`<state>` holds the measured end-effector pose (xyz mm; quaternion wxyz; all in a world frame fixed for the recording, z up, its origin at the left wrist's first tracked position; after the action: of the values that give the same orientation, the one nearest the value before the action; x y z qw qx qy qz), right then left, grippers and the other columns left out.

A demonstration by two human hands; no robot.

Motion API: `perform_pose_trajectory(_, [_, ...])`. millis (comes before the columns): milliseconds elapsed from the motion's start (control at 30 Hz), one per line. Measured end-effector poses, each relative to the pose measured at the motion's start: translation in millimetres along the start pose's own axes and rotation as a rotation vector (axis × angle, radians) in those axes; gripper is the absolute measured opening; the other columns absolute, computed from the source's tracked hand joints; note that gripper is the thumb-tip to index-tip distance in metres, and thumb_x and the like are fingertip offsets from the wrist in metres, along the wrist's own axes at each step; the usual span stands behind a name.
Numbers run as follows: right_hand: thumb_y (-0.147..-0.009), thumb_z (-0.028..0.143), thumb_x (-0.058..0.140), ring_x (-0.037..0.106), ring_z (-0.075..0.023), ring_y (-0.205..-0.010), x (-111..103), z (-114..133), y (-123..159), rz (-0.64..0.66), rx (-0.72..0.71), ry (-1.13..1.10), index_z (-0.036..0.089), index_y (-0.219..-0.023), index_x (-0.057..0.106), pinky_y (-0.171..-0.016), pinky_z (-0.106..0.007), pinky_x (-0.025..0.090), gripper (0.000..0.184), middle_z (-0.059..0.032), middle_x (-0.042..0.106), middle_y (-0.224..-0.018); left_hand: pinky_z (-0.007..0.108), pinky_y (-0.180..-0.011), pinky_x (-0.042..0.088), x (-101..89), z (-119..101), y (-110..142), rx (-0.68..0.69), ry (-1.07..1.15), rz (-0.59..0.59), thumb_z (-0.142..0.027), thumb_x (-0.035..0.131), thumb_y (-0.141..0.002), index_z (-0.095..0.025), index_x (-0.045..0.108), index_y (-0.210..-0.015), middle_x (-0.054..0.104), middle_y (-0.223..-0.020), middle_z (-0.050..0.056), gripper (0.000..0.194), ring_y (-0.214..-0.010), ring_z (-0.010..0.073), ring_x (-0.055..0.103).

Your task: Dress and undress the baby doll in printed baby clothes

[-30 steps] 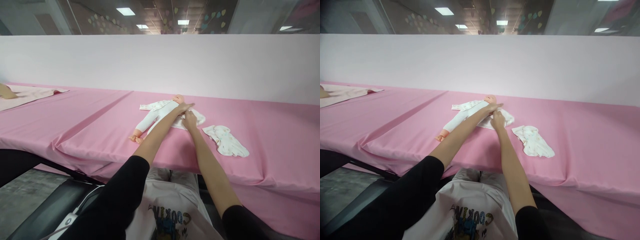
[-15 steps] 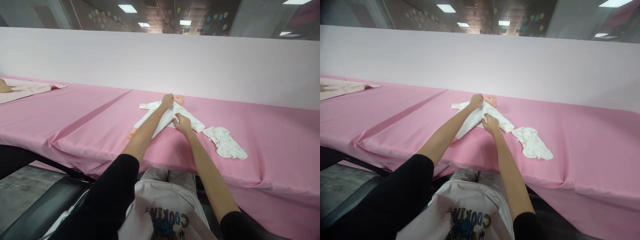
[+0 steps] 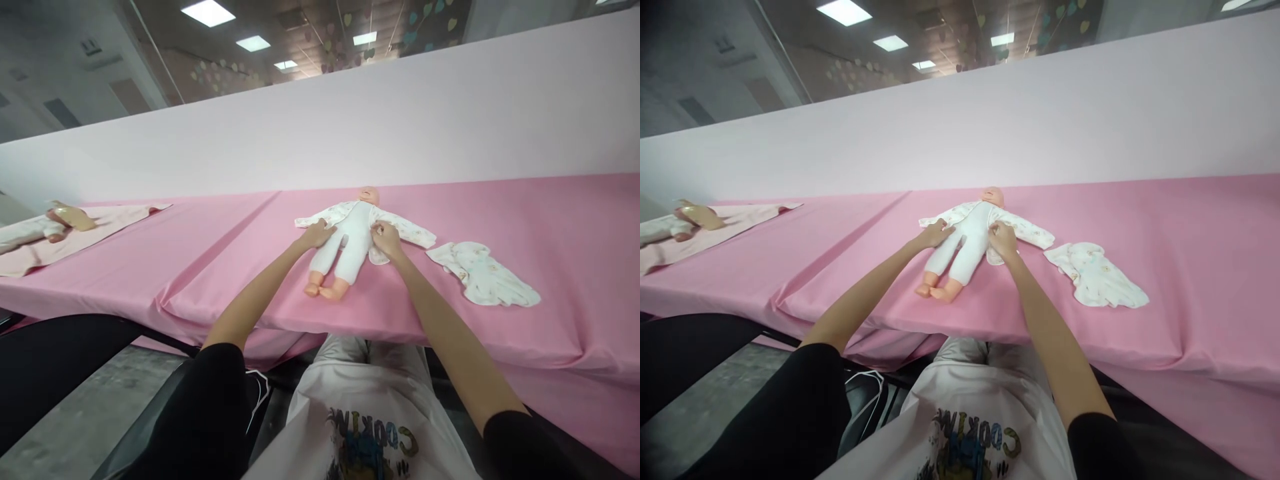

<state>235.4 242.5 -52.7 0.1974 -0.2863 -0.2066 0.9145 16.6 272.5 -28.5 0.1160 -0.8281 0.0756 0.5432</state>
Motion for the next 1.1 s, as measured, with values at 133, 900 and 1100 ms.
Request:
perform_pose_trajectory(133, [-0.081, 0.017, 0.042, 0.056, -0.0237, -0.101, -22, -5, 1, -0.126, 0.108, 0.191, 0.013, -0.108, 0.060, -0.089, -0.036, 0.041, 0.033, -0.0112, 0.066, -0.103, 0.031, -0.073, 0.043, 16.0, -37, 5, 0.092, 0.087, -0.085, -0.052, 0.041, -0.088, -0.015, 0.042, -0.120, 0.067, -0.091, 0.010, 0.049, -0.082, 0.0241, 0.064])
perform_pose_trajectory(900, [-0.076, 0.009, 0.046, 0.061, -0.0189, -0.091, 41, 63, -38, 0.218, -0.112, 0.074, 0.018, -0.087, 0.069, -0.089, -0.033, 0.045, 0.027, -0.0042, 0.069, -0.097, 0.026, -0.059, 0.034, 27.5, -40, 27, 0.361, 0.102, -0.428, -0.038, 0.034, -0.094, -0.018, 0.060, -0.107, 0.064, -0.068, 0.002, 0.035, -0.063, 0.0167, 0.059])
perform_pose_trajectory(1100, [-0.074, 0.008, 0.043, 0.063, -0.0151, -0.087, 23, 51, -11, 0.058, -0.140, -0.094, 0.018, -0.105, 0.063, -0.089, -0.033, 0.048, 0.038, -0.0060, 0.056, -0.127, 0.025, -0.056, 0.032, 26.9, -44, 31, 0.407, 0.122, -0.410, -0.040, 0.035, -0.093, -0.018, 0.059, -0.107, 0.058, -0.059, -0.001, 0.035, -0.057, 0.0148, 0.054])
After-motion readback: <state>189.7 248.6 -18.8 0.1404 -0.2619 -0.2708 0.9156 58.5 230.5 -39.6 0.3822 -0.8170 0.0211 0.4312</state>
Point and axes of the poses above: each hand's wrist, its own y-axis away from the middle knuckle, its own x-axis out of the palm, z = x × y, the point moved 9 cm from there along -y, towards the middle knuckle
